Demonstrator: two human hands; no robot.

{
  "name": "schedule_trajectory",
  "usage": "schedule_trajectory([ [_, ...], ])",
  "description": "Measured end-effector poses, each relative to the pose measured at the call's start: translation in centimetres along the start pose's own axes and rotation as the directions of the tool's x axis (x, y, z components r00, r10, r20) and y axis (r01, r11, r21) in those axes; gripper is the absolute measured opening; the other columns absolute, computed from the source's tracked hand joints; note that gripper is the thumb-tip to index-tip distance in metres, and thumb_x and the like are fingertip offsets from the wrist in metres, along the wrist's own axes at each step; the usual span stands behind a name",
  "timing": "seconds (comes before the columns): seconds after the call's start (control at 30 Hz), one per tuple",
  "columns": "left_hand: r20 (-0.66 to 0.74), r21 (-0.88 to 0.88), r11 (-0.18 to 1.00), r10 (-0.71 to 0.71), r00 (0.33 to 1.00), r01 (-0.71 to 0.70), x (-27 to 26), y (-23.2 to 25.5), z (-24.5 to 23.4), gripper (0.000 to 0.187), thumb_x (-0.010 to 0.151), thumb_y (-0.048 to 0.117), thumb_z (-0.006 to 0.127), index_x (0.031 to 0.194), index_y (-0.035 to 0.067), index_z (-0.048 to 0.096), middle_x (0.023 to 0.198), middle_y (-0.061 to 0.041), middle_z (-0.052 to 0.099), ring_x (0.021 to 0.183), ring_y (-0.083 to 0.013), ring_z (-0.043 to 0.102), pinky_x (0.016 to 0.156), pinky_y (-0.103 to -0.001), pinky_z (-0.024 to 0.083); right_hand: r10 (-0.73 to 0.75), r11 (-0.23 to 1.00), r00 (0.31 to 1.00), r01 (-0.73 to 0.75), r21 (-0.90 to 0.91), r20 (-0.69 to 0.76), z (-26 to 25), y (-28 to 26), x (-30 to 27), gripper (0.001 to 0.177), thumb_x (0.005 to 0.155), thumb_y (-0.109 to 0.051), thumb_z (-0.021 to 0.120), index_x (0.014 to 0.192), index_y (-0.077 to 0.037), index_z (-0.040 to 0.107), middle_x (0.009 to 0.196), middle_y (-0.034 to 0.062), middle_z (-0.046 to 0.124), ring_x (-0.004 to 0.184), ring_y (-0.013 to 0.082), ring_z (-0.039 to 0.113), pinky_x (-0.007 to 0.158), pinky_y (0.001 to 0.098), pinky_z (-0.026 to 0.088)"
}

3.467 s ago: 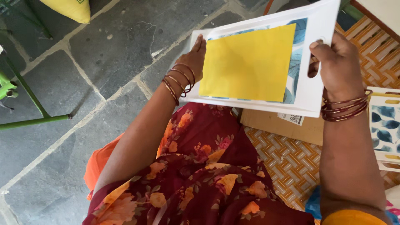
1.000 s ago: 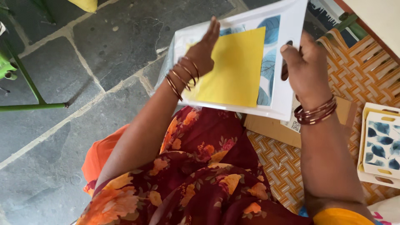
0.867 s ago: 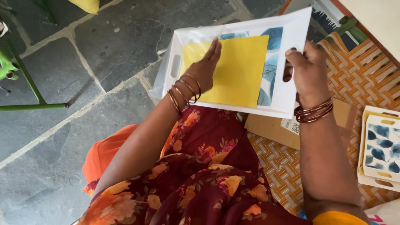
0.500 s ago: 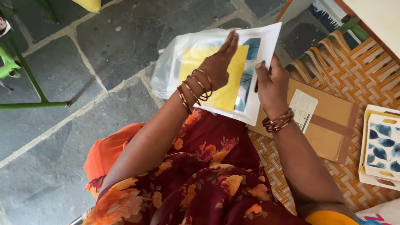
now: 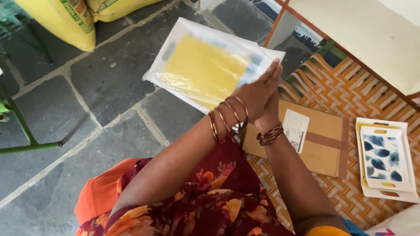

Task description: The person unboxes a cardboard package, removes several plastic-wrapped trays featuring leaf patterns, and handles a small tray with a blue leaf design.

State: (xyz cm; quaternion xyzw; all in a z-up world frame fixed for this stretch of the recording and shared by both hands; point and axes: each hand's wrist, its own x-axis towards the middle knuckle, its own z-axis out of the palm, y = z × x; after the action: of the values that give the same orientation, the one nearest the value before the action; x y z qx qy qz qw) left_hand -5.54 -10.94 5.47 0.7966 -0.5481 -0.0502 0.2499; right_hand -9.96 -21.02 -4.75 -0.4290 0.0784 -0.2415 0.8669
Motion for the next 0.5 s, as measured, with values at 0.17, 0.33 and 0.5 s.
schedule_trajectory([
  [0.17, 0.155, -0.047, 0.997, -0.053, 0.987, 0.061, -1.1, 3.3, 1.1, 0.101, 0.077, -0.005, 0.062, 0.161, 0.003, 0.006, 0.173, -0.009, -0.005, 0.113, -0.0373, 0.068, 0.086, -0.044, 0.059, -0.291, 0.717, 0.956, 0.246, -0.652, 0.041, -6.3, 1.4, 0.6, 0.063, 0.107, -0.013, 0.058, 0.158, -0.008, 0.021, 0.131, 0.0085, 0.05, 0.109, 0.0168, 0.055, 0.087, 0.0338, 0.056],
  [0.33, 0.117, -0.143, 0.99, 0.027, 0.993, -0.01, -0.8, 3.1, 3.8, 0.102, 0.078, -0.009, 0.06, 0.163, 0.002, 0.005, 0.173, -0.012, -0.003, 0.112, -0.0369, 0.069, 0.086, -0.043, 0.058, -0.054, 0.862, 0.997, 0.072, -0.502, 0.051, -6.9, -1.1, -3.2, 0.046, 0.112, -0.014, 0.051, 0.154, -0.006, 0.034, 0.129, 0.0079, 0.054, 0.112, 0.016, 0.059, 0.092, 0.0312, 0.057],
  [0.5, 0.305, -0.289, 0.953, -0.005, 0.952, 0.097, -1.0, 3.5, 5.5, 0.106, 0.074, -0.011, 0.059, 0.161, 0.008, 0.001, 0.172, -0.005, -0.002, 0.11, -0.0359, 0.068, 0.085, -0.041, 0.057, 0.014, 0.877, 0.983, -0.101, -0.469, -0.185, -10.6, -0.7, -5.6, 0.045, 0.106, -0.014, 0.047, 0.15, -0.008, 0.045, 0.135, 0.0115, 0.06, 0.119, 0.0179, 0.063, 0.098, 0.0324, 0.056],
])
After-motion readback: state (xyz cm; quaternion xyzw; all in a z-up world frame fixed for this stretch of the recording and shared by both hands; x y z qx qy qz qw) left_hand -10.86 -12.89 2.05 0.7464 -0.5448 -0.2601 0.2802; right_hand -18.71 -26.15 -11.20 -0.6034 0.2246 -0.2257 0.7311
